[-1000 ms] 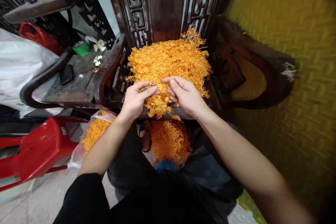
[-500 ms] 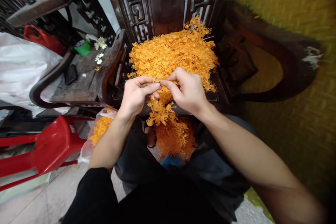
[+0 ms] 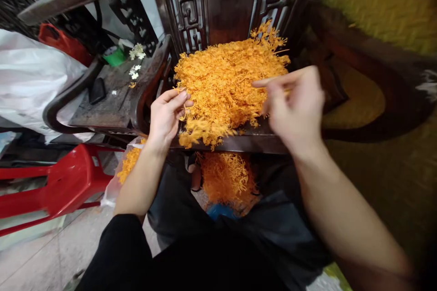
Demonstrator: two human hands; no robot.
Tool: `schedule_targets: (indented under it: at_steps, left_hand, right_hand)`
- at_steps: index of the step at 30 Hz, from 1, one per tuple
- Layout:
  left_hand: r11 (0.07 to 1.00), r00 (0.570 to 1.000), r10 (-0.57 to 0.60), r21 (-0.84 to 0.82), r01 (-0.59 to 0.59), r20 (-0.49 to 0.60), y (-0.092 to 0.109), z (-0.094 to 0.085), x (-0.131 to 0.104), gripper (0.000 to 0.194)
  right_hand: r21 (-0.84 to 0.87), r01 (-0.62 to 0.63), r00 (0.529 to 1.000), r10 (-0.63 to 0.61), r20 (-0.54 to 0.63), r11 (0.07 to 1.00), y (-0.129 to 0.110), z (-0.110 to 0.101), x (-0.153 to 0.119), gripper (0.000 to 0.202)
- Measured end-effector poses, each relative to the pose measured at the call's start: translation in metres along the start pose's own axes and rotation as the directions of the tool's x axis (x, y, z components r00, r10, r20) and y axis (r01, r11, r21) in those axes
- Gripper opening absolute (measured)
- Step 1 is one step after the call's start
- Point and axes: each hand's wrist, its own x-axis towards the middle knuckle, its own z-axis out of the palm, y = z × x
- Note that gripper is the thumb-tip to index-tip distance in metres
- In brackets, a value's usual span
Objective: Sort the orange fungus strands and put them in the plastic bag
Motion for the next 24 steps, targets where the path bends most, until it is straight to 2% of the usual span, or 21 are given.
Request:
schedule_targets:
  at_steps: [2,5,9,13,16,18,20,22,24]
  left_hand:
    - [1.000,1.000,-0.006,-0.022,0.006,0.003,-0.008,0.009,-0.003,0.023]
    - [0.998,1.000,0.003,-0.066,-0.002,0.005,-0.017,0.019,-0.007,0.024]
    - [0.991,1.000,-0.018,-0.132,0.021,0.025,-0.022,0.026,-0.008,0.019]
    - [0.981,0.997,-0.064,-0.183,0.069,0.033,-0.024,0.032,-0.011,0.010]
    - [0.982,0.993,-0.037,-0.178,0.057,0.114,-0.024,0.033,-0.014,0.012]
    - [0.995,0.974,0.042,-0.094,-0.021,0.224,-0.024,0.030,-0.016,0.024]
    - [0.983,0.933,0.137,0.074,-0.171,0.332,-0.024,0.026,-0.017,0.032]
    - [0.917,0.893,0.208,0.238,-0.320,0.399,-0.024,0.023,-0.018,0.028]
    - [0.862,0.872,0.239,0.320,-0.392,0.427,-0.024,0.021,-0.018,0.023]
  right_hand:
    - [0.037,0.024,0.984,-0.030,0.178,0.999,-0.016,0.012,-0.014,0.012]
    - [0.058,0.123,0.947,-0.135,0.293,0.991,-0.037,0.029,-0.024,0.019]
    - [0.029,0.244,0.909,-0.239,0.341,0.969,-0.046,0.040,-0.023,0.031]
    - [-0.192,0.232,0.924,-0.154,0.351,0.953,-0.039,0.048,-0.021,0.044]
    - [-0.129,0.165,0.936,-0.115,0.332,0.978,-0.035,0.051,-0.018,0.030]
    - [-0.002,0.069,0.945,-0.065,0.320,0.998,-0.034,0.050,-0.016,0.025]
    - [0.107,-0.032,0.941,-0.006,0.338,0.994,-0.034,0.048,-0.013,0.025]
    - [0.162,-0.095,0.924,0.027,0.382,0.982,-0.033,0.046,-0.011,0.026]
    - [0.152,-0.115,0.903,0.040,0.428,0.982,-0.033,0.046,-0.011,0.028]
